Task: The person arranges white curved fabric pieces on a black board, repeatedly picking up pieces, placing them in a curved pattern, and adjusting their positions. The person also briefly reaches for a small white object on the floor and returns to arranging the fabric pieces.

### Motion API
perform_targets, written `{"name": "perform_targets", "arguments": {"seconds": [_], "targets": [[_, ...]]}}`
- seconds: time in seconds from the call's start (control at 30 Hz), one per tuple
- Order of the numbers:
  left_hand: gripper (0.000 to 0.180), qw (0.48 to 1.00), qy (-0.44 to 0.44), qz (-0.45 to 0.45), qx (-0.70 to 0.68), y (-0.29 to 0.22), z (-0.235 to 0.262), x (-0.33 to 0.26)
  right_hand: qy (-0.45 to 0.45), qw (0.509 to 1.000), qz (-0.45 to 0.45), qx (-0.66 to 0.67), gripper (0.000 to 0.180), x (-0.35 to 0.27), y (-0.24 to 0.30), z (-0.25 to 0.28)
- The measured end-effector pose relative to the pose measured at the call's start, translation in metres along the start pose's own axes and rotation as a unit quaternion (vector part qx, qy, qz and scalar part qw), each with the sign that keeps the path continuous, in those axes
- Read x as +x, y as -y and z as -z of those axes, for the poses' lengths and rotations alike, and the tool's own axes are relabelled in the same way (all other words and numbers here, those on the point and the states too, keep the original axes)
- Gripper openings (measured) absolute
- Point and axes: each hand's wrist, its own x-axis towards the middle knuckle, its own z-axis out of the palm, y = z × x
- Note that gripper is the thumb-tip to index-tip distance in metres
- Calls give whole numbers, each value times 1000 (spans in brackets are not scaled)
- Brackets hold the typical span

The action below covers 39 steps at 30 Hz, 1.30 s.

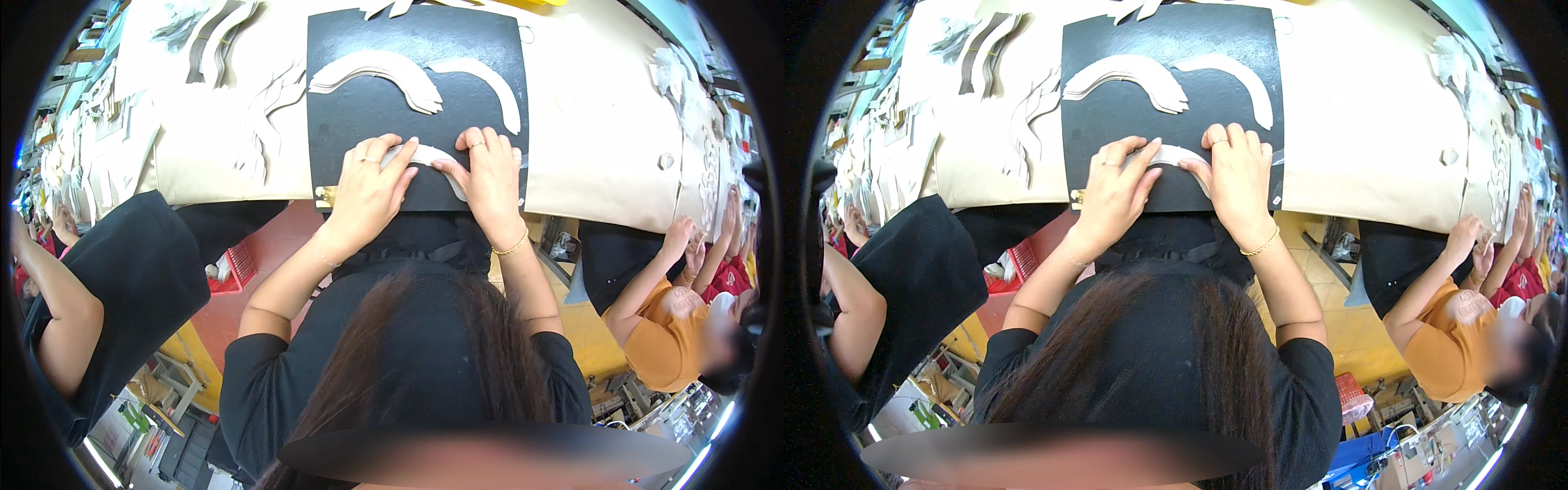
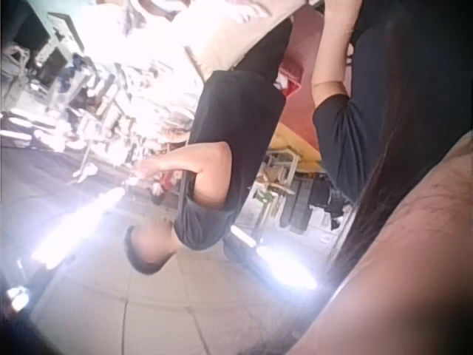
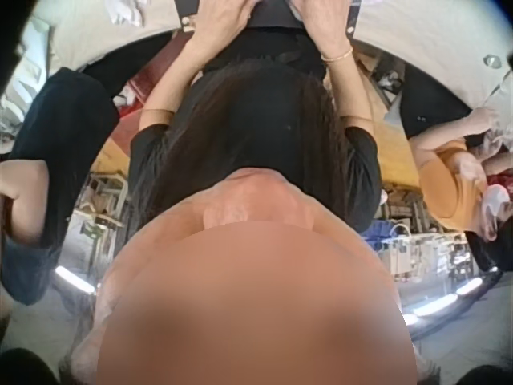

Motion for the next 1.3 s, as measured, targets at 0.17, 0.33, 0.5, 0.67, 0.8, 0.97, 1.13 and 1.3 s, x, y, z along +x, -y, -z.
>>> {"name": "perform_targets", "arguments": {"seconds": [0.17, 0.33, 0.5, 0.67, 0.8, 0.97, 1.13, 1.3], "targets": [[37, 998, 43, 47, -30, -4, -3, 19, 6, 1000, 6, 11, 57, -7, -9, 16], [29, 992, 73, 47, -95, 1, -1, 27, -121, 991, -50, 41, 36, 35, -40, 21], [19, 974, 72, 100, -191, 4, 3, 19, -140, 989, -20, -35, 27, 80, -57, 8], [15, 899, -31, 217, -379, 35, 37, -8, -167, 985, 24, -25, 17, 80, -55, -2], [15, 817, -225, 329, -418, 91, 85, -22, -158, 987, -5, 0, 12, 79, -54, -5], [35, 898, -314, 294, 91, 128, 95, -4, -158, 986, 33, -49, 10, 78, -50, -4], [33, 983, -148, 110, 4, 109, 45, 54, -43, 997, 16, -62, 12, 67, -35, 19], [32, 989, -88, 72, 94, 100, 27, 84, 23, 998, 28, 58, 15, 47, -30, 63]]}}
